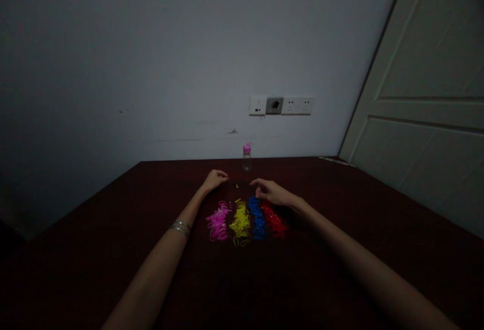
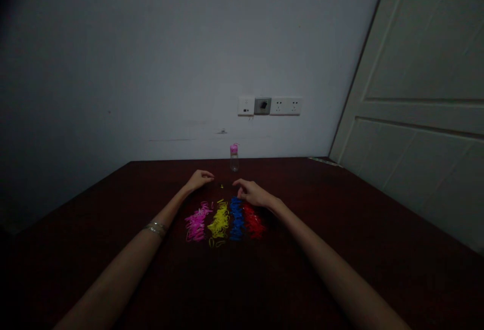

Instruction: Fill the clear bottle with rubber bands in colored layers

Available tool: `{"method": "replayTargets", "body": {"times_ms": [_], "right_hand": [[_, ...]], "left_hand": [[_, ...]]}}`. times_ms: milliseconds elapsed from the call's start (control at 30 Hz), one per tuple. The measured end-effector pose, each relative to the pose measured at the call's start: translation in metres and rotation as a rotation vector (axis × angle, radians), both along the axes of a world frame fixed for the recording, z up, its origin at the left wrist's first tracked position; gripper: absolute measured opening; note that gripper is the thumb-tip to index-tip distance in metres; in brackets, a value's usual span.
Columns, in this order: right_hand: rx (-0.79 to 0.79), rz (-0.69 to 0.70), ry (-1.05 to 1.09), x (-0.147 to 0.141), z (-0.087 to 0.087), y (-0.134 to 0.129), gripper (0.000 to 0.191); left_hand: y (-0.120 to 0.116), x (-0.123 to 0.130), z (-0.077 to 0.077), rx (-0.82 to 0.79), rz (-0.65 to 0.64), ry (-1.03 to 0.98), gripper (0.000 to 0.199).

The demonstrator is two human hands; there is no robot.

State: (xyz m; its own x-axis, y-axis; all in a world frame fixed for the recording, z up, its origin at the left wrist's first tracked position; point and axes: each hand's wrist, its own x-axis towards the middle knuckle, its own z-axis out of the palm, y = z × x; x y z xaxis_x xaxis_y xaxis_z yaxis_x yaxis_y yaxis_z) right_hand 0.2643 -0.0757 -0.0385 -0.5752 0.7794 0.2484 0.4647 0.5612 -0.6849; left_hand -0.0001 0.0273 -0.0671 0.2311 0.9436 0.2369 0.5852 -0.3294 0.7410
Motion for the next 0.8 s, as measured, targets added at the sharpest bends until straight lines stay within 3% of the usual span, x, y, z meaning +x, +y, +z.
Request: {"method": "replayTargets", "body": {"times_ms": [233, 433, 633, 800], "right_hand": [[-0.035, 0.029, -0.024, 0.0, 0.0, -0.013, 0.036], [-0.112, 0.008, 0.097, 0.008, -0.006, -0.001, 0.042], [-0.015, -0.207, 0.207, 0.051, -0.027, 0.024, 0.04], [0.01, -0.418, 0.251, 0.092, -0.051, 0.035, 0.036]], "left_hand": [[0.001, 0.0, -0.005, 0.023, -0.015, 0.075, 0.028], [-0.001, 0.001, -0.001, 0.033, 0.003, 0.077, 0.026], [-0.011, 0.014, 0.014, 0.061, -0.075, 0.103, 0.024], [-0.02, 0.024, 0.021, 0.081, -0.145, 0.26, 0.028]]}}
